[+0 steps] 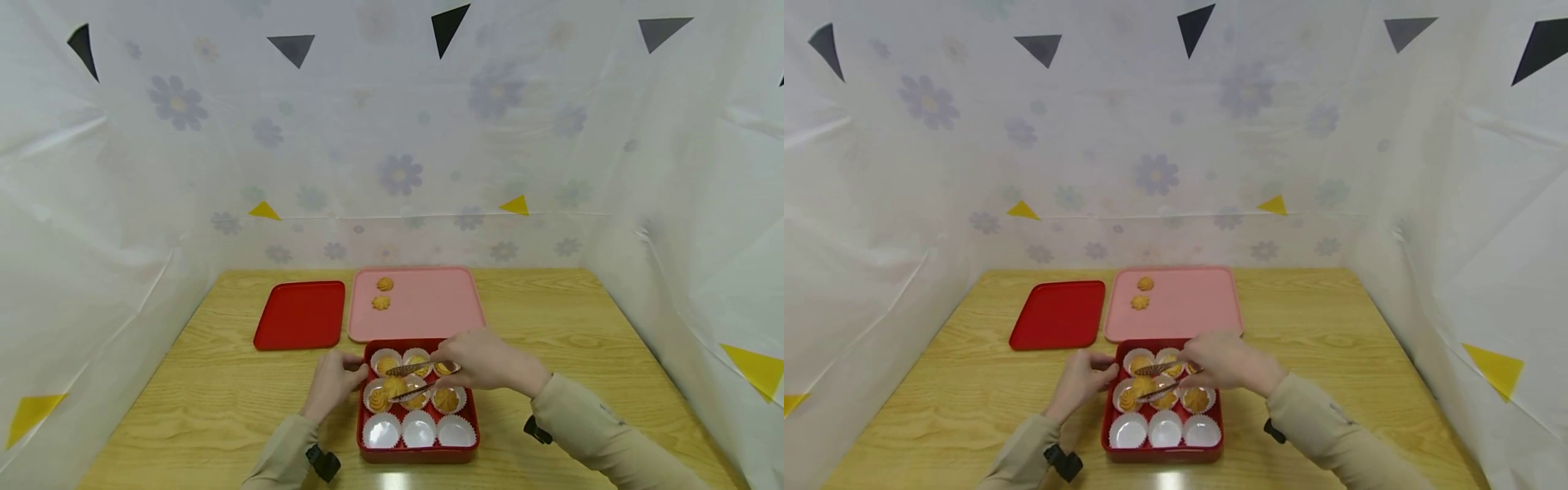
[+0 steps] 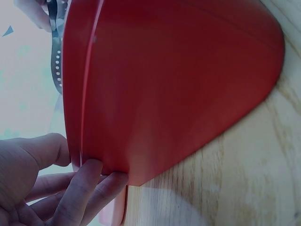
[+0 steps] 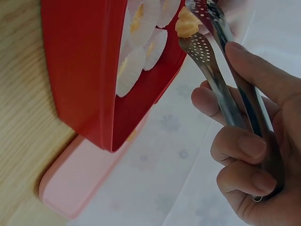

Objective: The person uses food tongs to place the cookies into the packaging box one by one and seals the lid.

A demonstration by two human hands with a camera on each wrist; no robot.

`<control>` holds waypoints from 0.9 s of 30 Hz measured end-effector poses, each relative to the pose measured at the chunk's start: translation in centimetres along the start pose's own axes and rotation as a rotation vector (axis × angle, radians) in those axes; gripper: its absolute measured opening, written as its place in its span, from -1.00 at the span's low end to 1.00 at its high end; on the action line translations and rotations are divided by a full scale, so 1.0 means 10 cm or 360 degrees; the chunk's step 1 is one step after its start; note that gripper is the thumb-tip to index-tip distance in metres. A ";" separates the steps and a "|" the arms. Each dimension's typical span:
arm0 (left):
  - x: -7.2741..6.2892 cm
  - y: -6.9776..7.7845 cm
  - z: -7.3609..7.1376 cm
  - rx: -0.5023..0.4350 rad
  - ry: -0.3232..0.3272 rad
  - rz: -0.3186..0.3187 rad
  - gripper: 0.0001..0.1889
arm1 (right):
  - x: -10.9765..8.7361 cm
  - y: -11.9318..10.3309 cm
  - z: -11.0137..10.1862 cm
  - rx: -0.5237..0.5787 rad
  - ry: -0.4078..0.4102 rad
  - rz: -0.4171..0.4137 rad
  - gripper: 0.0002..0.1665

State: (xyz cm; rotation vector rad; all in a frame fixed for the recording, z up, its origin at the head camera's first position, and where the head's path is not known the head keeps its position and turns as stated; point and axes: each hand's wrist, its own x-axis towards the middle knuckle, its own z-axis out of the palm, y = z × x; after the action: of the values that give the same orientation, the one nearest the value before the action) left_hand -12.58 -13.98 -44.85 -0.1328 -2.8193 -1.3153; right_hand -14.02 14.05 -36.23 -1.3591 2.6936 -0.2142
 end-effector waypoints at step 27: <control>0.01 -0.01 0.01 -0.0016 0.0045 0.0013 -0.84 | 0.03 -0.28 0.12 0.0060 -0.0057 -0.0092 -0.81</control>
State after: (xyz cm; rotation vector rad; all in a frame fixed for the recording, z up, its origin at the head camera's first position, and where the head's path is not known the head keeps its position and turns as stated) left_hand -12.65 -13.97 -45.03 -0.1250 -2.7862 -1.3194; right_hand -11.75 12.09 -36.88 -1.4177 2.6100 -0.2428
